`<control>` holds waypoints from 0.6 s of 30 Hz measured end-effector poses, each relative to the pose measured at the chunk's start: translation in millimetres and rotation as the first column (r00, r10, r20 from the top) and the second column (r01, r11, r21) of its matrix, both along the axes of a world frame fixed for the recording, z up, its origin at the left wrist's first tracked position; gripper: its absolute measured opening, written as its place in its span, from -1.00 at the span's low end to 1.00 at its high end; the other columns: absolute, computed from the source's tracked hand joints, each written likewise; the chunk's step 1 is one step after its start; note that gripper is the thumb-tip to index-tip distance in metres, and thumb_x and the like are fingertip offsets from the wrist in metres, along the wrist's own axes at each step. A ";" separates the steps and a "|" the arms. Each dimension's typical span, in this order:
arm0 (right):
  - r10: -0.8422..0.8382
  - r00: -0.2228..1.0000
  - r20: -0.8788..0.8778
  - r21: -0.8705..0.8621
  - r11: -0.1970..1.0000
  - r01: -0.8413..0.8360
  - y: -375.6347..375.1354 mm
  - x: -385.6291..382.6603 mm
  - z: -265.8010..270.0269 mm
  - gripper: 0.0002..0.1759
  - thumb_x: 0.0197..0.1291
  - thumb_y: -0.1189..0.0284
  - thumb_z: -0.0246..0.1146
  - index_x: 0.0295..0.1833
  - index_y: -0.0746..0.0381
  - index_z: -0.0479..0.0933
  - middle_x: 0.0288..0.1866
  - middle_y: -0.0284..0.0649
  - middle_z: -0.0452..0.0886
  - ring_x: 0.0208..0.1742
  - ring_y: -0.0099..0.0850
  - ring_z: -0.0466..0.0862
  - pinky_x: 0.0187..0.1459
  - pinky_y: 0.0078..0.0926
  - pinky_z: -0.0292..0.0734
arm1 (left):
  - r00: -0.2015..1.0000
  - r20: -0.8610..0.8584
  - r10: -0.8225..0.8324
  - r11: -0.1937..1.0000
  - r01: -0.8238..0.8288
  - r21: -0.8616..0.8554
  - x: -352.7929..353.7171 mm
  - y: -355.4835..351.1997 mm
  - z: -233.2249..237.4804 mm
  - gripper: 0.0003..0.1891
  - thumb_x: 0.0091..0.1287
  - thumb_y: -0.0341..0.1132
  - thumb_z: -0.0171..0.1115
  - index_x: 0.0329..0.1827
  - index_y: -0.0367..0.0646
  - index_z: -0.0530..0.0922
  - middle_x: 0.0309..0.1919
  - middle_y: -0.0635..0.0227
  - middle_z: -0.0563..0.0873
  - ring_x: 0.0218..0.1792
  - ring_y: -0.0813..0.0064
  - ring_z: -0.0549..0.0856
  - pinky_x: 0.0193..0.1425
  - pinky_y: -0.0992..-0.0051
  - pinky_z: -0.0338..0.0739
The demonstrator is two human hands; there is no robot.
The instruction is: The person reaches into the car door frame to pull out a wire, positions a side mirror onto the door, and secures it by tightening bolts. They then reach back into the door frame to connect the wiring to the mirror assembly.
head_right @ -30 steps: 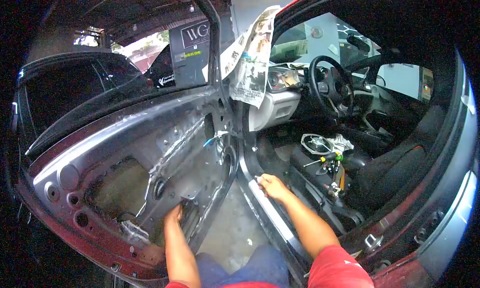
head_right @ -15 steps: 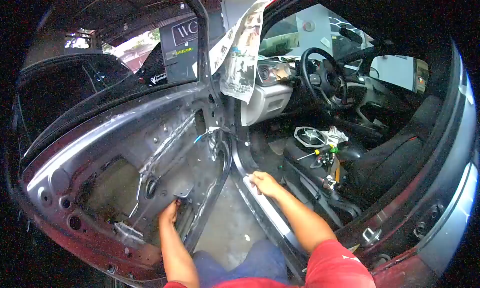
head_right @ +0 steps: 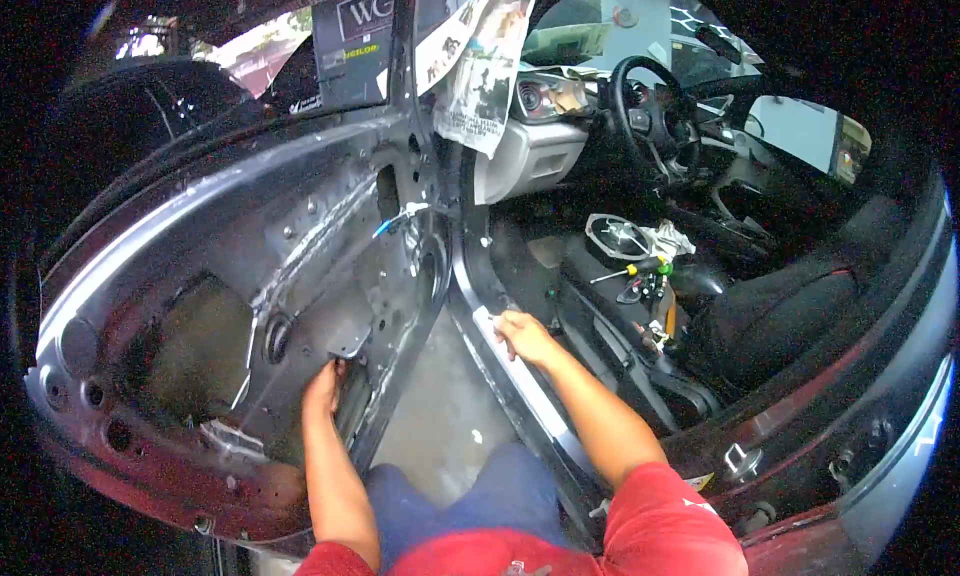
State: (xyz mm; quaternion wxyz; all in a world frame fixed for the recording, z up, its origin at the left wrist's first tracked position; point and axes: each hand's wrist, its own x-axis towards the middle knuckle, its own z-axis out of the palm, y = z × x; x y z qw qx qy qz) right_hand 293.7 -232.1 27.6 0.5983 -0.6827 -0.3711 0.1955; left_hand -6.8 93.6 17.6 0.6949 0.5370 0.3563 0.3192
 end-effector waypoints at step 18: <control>0.041 0.996 -0.080 -0.039 0.998 -0.044 0.1 -7.8 -1.2 -0.69 0.71 0.24 0.15 -0.08 0.22 0.62 -0.28 -0.33 0.64 -0.46 -0.57 0.52 -0.35 -0.44 0.65 | 0.995 -0.025 -0.092 0.905 0.094 0.414 4.0 14.2 -22.5 -0.40 0.69 -0.05 0.18 0.65 -0.20 0.45 0.55 0.26 0.57 0.47 0.34 0.54 0.58 0.26 0.43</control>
